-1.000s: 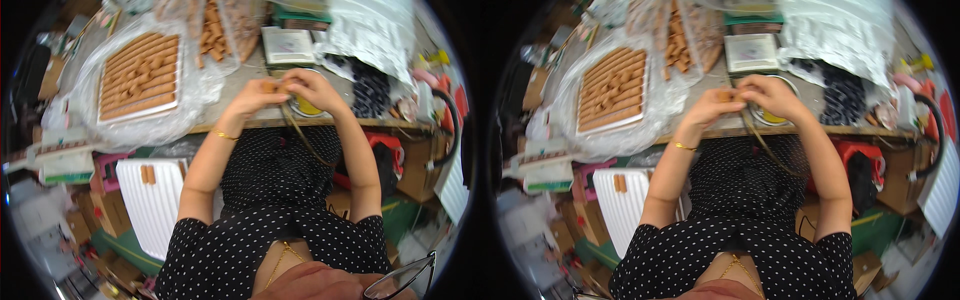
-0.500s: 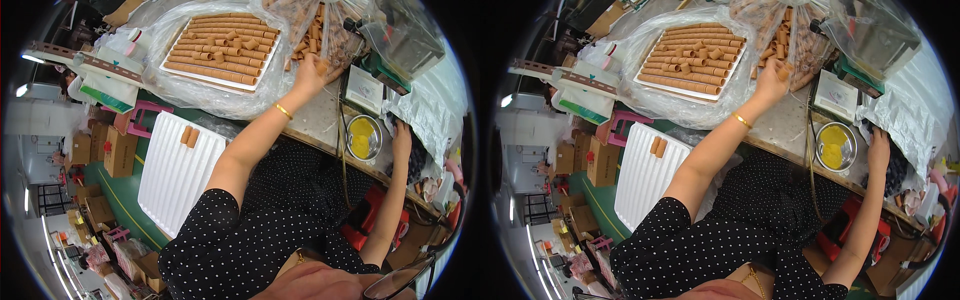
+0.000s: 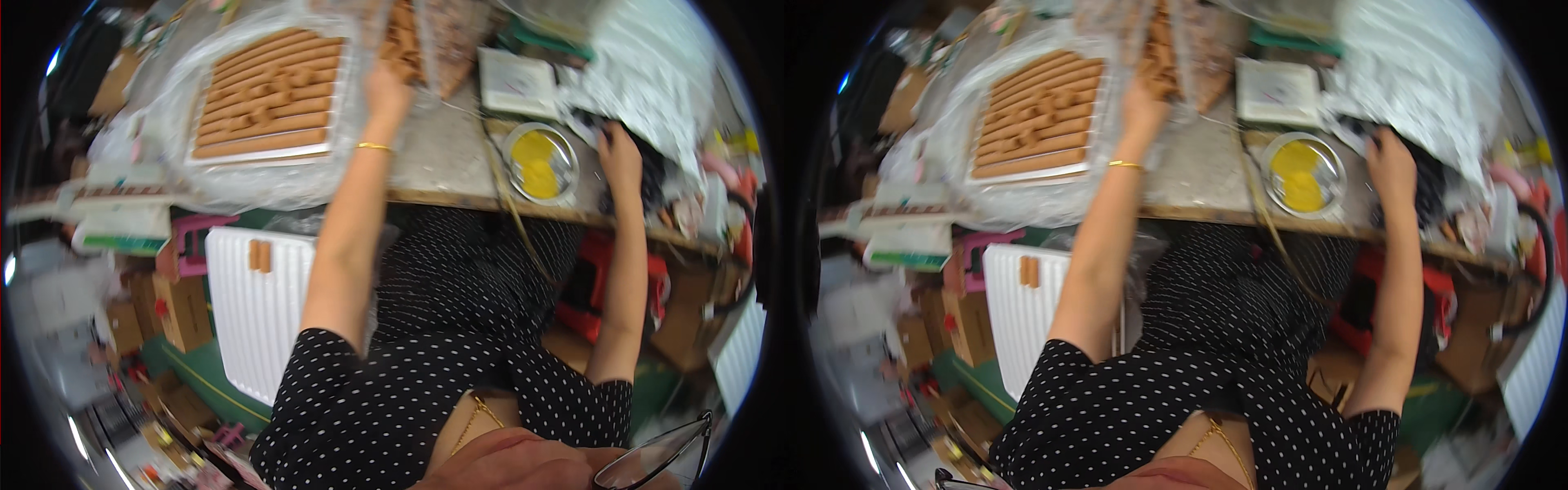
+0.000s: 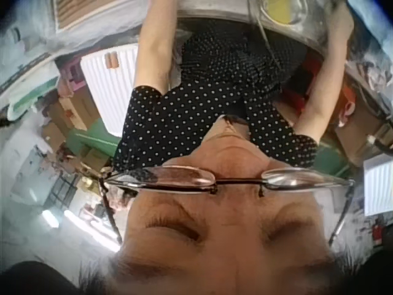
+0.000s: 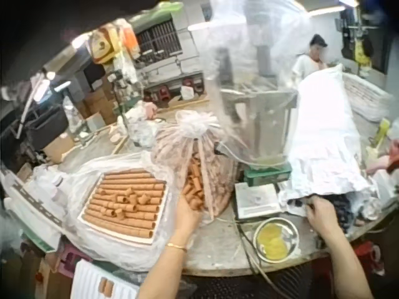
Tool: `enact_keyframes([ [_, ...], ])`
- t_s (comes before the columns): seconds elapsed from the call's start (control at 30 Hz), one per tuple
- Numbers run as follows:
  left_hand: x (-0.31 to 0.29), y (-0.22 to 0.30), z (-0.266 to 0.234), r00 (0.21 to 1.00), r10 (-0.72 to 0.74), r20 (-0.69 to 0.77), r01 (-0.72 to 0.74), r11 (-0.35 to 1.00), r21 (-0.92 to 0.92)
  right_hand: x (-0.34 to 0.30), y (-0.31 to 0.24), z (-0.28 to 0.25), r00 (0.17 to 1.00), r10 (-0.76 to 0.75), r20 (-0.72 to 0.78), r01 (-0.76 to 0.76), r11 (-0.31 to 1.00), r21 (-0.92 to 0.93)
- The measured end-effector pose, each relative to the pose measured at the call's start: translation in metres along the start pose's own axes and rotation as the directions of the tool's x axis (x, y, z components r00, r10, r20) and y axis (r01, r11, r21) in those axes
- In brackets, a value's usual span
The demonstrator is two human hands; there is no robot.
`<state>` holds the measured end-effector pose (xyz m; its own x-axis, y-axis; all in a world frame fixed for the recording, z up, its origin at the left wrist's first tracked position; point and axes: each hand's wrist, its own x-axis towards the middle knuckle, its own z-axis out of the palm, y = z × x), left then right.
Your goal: The person is seen taking small brown tubes, applying some substance from a yellow bowl, and then placing black caps on the tubes before organizing them in a tray.
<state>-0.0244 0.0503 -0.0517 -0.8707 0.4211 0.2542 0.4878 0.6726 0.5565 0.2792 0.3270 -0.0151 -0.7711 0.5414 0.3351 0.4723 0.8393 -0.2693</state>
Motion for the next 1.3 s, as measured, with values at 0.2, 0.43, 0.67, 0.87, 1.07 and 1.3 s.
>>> enact_keyframes([
  [0.2,-0.050,0.046,-0.016,0.999,-0.019,0.026,0.032,0.631,-0.775,-0.022,-0.071,0.004,0.944,-0.325,0.062,0.266,0.857,0.441],
  [0.43,-0.109,0.095,-0.011,0.933,0.256,0.253,0.088,0.519,-0.850,-0.026,-0.079,0.022,0.920,-0.366,0.142,0.346,0.927,0.146],
  [0.67,-0.114,0.097,-0.009,0.922,0.307,0.236,-0.004,0.617,-0.787,-0.017,-0.089,0.008,0.978,-0.134,0.161,0.002,0.774,0.634],
  [0.87,-0.113,0.106,-0.013,0.909,0.335,0.247,-0.068,0.706,-0.705,-0.005,-0.117,-0.020,0.968,-0.230,0.103,0.073,0.648,0.758],
  [1.07,-0.115,0.103,-0.008,0.909,0.371,0.191,-0.131,0.688,-0.714,-0.002,-0.127,-0.016,0.921,-0.388,0.023,0.271,0.682,0.679],
  [1.3,-0.111,0.111,-0.046,0.872,0.415,0.261,-0.104,0.677,-0.729,-0.019,-0.122,-0.010,0.893,-0.299,0.336,-0.108,0.583,0.805],
])
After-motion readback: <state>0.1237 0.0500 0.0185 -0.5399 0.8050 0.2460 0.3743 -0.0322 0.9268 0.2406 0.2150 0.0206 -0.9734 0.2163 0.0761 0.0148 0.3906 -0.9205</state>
